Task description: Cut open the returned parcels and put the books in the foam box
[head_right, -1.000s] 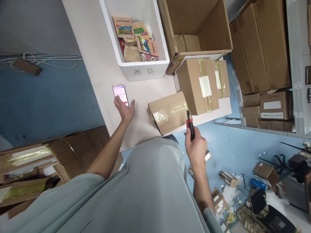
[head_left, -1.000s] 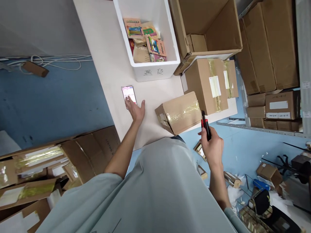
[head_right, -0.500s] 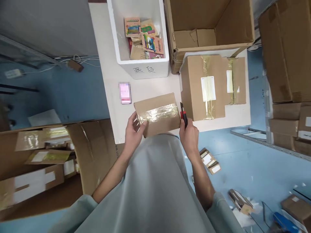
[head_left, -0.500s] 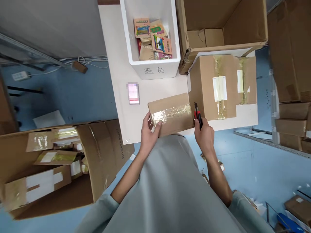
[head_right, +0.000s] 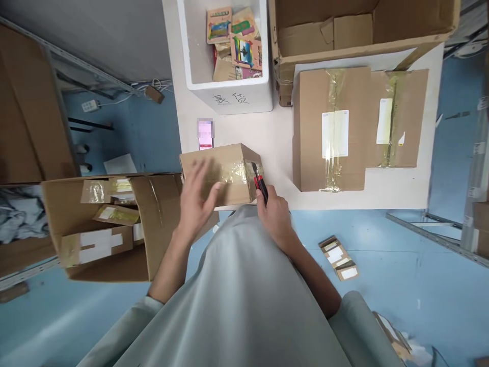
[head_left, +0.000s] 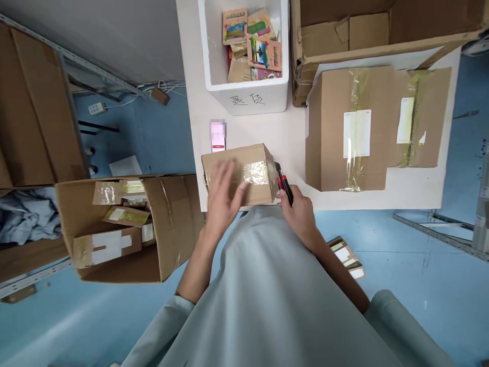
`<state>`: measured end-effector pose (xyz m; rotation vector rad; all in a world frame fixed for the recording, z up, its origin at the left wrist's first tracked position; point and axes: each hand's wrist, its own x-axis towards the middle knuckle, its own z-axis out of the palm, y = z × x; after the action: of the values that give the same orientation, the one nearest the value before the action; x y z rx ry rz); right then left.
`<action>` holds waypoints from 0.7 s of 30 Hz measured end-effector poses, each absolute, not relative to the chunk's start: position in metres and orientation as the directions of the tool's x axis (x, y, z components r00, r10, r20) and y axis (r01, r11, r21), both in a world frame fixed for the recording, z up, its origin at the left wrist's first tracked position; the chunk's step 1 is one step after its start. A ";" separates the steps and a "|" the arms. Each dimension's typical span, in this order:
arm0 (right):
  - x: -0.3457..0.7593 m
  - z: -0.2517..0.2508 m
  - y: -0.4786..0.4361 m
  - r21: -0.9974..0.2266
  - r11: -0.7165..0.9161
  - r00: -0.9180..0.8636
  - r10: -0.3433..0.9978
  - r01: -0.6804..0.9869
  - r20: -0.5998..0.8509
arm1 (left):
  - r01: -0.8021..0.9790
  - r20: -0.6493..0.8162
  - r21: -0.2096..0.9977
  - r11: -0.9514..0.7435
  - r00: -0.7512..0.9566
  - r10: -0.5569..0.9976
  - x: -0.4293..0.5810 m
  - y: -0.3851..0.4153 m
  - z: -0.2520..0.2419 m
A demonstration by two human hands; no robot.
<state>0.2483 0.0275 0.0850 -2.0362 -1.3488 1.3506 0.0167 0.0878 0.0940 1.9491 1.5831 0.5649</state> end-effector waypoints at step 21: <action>0.228 0.106 0.032 -0.658 -0.381 0.076 0.894 0.650 -0.442 | 0.686 0.060 0.517 -0.513 0.568 0.821 0.039 0.103 0.043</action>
<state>0.2279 0.0315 0.1061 -2.0692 -1.5460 1.2005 0.0394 0.1034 0.0425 2.3633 1.2130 0.4154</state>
